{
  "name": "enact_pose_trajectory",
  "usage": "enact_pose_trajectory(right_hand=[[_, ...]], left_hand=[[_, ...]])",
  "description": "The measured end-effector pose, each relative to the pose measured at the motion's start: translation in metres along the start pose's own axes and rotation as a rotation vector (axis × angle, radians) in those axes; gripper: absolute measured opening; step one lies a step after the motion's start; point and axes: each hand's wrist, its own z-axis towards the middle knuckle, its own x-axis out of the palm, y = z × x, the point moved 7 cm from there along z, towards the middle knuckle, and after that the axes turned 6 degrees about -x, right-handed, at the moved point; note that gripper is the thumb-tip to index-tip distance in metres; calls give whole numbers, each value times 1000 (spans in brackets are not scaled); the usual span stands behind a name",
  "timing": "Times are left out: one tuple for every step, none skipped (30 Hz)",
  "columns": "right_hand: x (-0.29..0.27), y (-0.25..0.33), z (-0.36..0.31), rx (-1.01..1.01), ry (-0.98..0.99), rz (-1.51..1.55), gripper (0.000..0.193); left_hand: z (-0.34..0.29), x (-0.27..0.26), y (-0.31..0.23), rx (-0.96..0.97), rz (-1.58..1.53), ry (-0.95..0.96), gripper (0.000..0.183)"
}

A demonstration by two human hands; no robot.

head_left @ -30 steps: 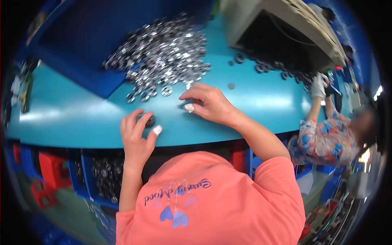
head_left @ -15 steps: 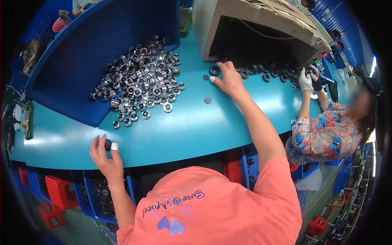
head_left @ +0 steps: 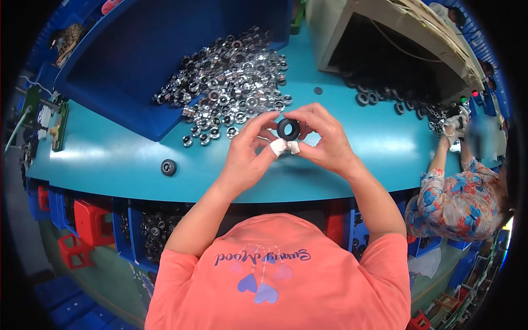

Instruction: Picking up and assembling small silver metallic parts with black circular components at a factory workbench.

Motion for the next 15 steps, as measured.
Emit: enact_pose_trajectory(right_hand=[[6, 0, 0, 27, 12, 69, 54], [13, -5, 1, 71, 21, 118, 55], [20, -10, 2, 114, 30, 166, 57], [25, -14, 5, 154, 38, 212, 59], [30, -19, 7, 181, 39, 265, 61], [35, -25, 8, 208, 39, 317, 62], [41, -29, 9, 235, 40, 369, 64], [45, -32, 10, 253, 41, 411, 64], [49, -34, 11, 271, 41, 453, 64], [51, -36, 13, 286, 38, 490, 64], [54, -40, 13, 303, 26, 552, 64], [58, -46, 12, 320, 12, 614, 64], [63, -50, 10, 342, -2, 678, 64], [66, -54, 7, 355, -14, 708, 64], [68, -58, 5, 367, -27, 738, 64]], left_hand=[[1, 3, 3, -48, -139, 32, 51], [0, 4, 5, -96, -279, 60, 50], [-1, -1, 10, -100, -288, 47, 50], [-1, -6, 15, -100, -297, 36, 51], [-2, -11, 20, -99, -305, 25, 51], [-2, -15, 23, -91, -299, 15, 52], [-1, -18, 27, -82, -293, 5, 52], [-1, -21, 28, -73, -286, -3, 53], [0, -24, 30, -82, -293, 3, 52], [1, -25, 28, -84, -289, -3, 51], [2, -26, 24, -86, -284, -7, 51], [3, -26, 23, -89, -280, -11, 50], [4, -27, 25, -86, -276, -10, 50], [5, -28, 29, -84, -273, -9, 49], [6, -29, 32, -82, -269, -7, 49]])
